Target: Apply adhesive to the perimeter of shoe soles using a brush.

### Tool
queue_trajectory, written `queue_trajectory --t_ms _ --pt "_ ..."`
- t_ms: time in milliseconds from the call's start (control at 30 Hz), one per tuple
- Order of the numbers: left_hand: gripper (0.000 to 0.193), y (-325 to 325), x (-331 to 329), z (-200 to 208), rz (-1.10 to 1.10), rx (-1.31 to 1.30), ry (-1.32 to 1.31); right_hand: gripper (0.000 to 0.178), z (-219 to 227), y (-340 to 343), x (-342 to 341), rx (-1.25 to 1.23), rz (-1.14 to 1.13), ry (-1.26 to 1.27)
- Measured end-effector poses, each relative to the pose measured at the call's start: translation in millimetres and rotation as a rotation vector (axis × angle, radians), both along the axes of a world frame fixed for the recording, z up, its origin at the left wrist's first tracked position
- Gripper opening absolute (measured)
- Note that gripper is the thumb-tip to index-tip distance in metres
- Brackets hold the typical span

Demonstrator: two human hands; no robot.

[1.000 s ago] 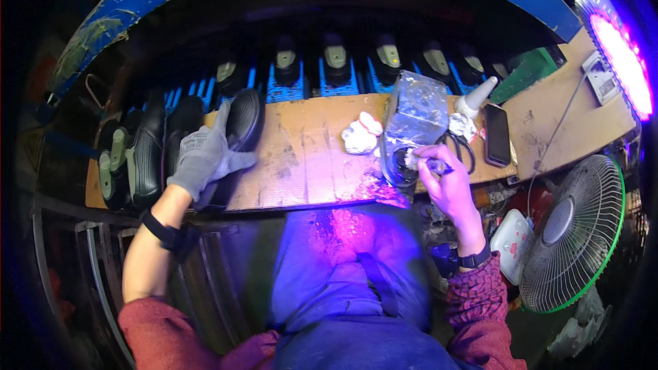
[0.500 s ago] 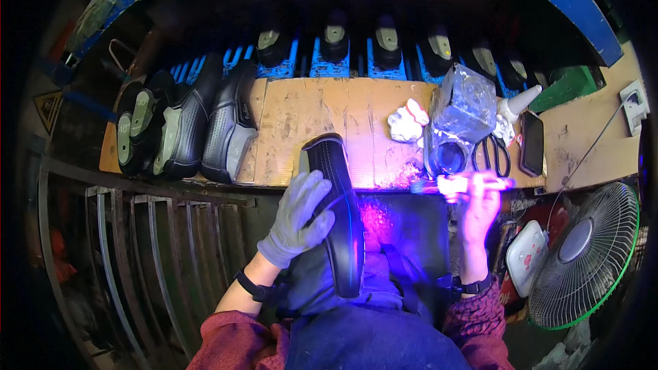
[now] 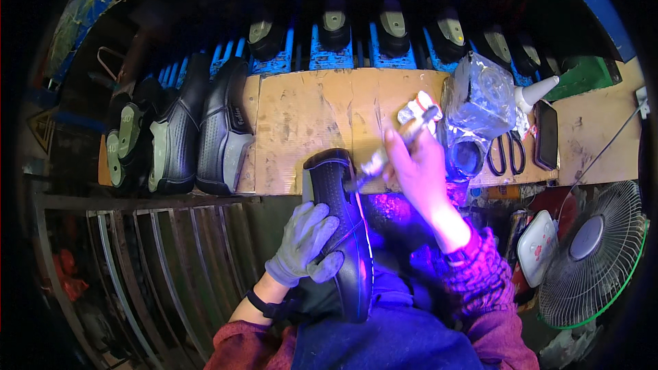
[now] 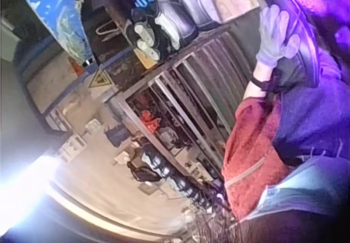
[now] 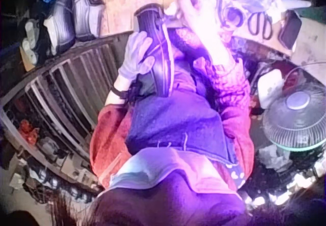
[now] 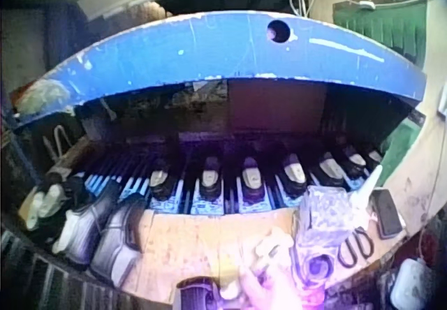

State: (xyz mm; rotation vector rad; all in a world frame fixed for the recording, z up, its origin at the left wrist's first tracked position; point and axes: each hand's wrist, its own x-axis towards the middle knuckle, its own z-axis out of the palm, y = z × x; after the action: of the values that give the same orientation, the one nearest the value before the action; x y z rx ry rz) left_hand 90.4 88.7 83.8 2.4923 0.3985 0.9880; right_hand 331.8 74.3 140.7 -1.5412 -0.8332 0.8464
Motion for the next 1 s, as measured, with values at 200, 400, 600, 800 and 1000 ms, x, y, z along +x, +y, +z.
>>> queue_trajectory --t_ms 200,400,600,800,1000 --pt "0.060 1 3 3 0.000 0.028 -0.011 0.019 -10 44 8 0.089 -0.035 -0.102" --pt "0.062 -2 3 2 0.022 0.000 0.018 0.016 5 -7 -1 -0.011 0.114 0.042" --pt "0.058 -8 5 4 0.089 0.023 0.027 0.015 19 -48 -2 -0.055 0.129 0.109" --pt "0.045 -12 14 15 0.125 0.109 0.010 0.014 39 -89 -7 0.127 0.171 0.021" --pt "0.039 -5 21 22 0.084 0.285 -0.050 0.017 62 -120 -13 0.193 0.157 0.078"
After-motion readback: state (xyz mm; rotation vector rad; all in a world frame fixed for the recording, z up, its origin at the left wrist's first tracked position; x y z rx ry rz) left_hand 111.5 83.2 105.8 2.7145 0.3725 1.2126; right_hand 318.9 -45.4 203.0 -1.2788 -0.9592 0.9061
